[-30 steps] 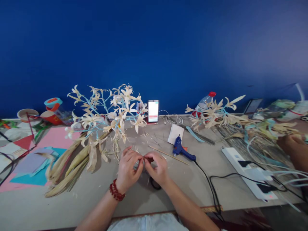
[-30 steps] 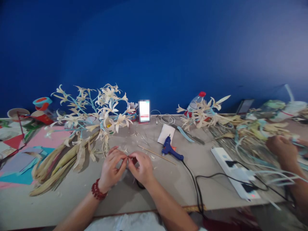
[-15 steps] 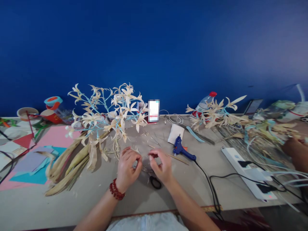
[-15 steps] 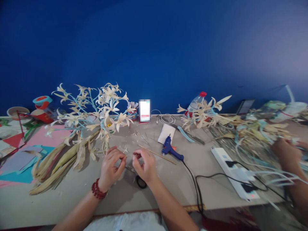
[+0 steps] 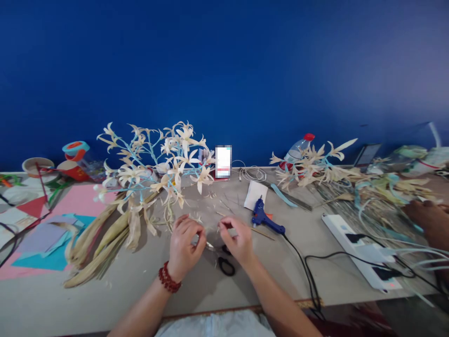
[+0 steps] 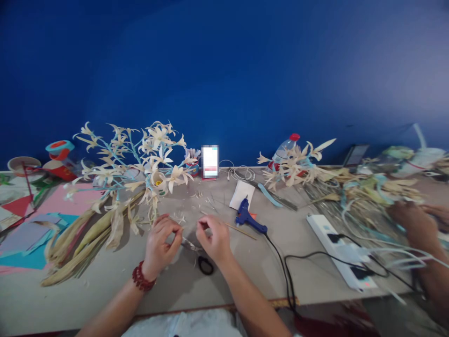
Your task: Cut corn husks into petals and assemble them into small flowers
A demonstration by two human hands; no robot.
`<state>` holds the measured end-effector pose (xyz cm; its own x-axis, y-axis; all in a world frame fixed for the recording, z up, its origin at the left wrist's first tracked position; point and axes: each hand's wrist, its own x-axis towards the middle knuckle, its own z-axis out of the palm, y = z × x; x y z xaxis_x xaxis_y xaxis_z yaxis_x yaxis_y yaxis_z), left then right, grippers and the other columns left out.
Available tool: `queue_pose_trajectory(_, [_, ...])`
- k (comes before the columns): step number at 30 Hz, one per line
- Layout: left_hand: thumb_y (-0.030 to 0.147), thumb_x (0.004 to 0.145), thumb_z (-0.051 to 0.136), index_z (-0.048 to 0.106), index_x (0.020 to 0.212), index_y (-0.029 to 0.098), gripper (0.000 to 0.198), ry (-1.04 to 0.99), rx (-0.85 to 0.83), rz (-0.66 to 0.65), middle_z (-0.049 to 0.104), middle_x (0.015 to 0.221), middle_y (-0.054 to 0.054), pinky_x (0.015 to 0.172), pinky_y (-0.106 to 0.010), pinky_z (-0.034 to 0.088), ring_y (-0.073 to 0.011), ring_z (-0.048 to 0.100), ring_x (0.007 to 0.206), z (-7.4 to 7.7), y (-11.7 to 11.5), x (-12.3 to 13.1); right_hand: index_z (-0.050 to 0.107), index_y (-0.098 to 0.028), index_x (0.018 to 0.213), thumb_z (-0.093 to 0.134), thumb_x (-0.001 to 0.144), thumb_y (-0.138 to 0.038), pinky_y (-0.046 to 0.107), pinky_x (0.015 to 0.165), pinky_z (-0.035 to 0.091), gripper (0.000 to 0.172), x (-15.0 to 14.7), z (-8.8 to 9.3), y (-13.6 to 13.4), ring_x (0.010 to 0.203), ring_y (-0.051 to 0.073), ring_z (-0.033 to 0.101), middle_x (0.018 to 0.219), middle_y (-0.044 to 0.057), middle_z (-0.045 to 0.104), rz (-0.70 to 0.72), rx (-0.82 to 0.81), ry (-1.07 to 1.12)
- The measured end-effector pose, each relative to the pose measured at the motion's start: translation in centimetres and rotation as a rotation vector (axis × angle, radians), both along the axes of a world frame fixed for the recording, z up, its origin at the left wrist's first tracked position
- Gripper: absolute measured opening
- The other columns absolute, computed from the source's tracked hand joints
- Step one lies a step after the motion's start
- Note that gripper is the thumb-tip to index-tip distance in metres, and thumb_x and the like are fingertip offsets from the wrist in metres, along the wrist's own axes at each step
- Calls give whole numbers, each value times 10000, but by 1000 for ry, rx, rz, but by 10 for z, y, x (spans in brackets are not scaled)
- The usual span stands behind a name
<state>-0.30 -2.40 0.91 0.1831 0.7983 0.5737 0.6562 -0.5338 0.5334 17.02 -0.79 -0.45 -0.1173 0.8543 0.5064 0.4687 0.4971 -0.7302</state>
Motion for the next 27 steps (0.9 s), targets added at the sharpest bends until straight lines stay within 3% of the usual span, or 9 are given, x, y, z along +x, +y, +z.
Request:
queue_pose_trajectory(3, [123,826,520,547,751,209,117,2,-14,-16,591,697,-2,947,-437,416,-174,559,720,1,-1,1,603,-201,900,564,822,-205,274,682,475,87,-8,3,-3,693,163,626,803,32,669,100,-20,-29])
queue_pose_trajectory(6, [131,835,516,548,753,208,117,4,-20,-20,594,701,-4,959,-441,407,-176,560,729,1,-3,3,604,-205,826,570,830,-212,257,651,458,34,-18,0,-5,673,158,624,739,15,664,112,-21,-71])
queue_pose_trajectory(14, [133,833,506,518,714,208,141,-28,-1,30,552,665,6,941,-437,417,-165,544,690,1,-2,0,594,-198,772,536,828,-201,251,624,458,81,-1,-3,2,616,149,608,679,5,635,-49,-76,-12])
queue_pose_trajectory(19, [131,828,511,534,718,210,137,-20,-2,31,565,663,4,938,-432,423,-169,555,688,2,-1,1,593,-197,930,566,813,-209,263,672,486,120,-8,4,-3,679,158,630,795,25,666,105,-117,-18])
queue_pose_trajectory(22, [131,828,511,549,720,210,140,-7,-4,24,582,668,1,946,-429,422,-172,567,700,3,-1,2,595,-202,853,565,839,-239,257,647,474,49,-19,1,-6,676,162,623,749,20,660,125,-127,-66])
queue_pose_trajectory(27, [132,826,511,534,715,211,138,-13,-3,33,566,665,1,950,-433,421,-173,558,691,2,-2,1,589,-203,764,548,845,-221,249,621,459,93,-16,-7,-2,645,157,607,692,10,641,71,-97,-62])
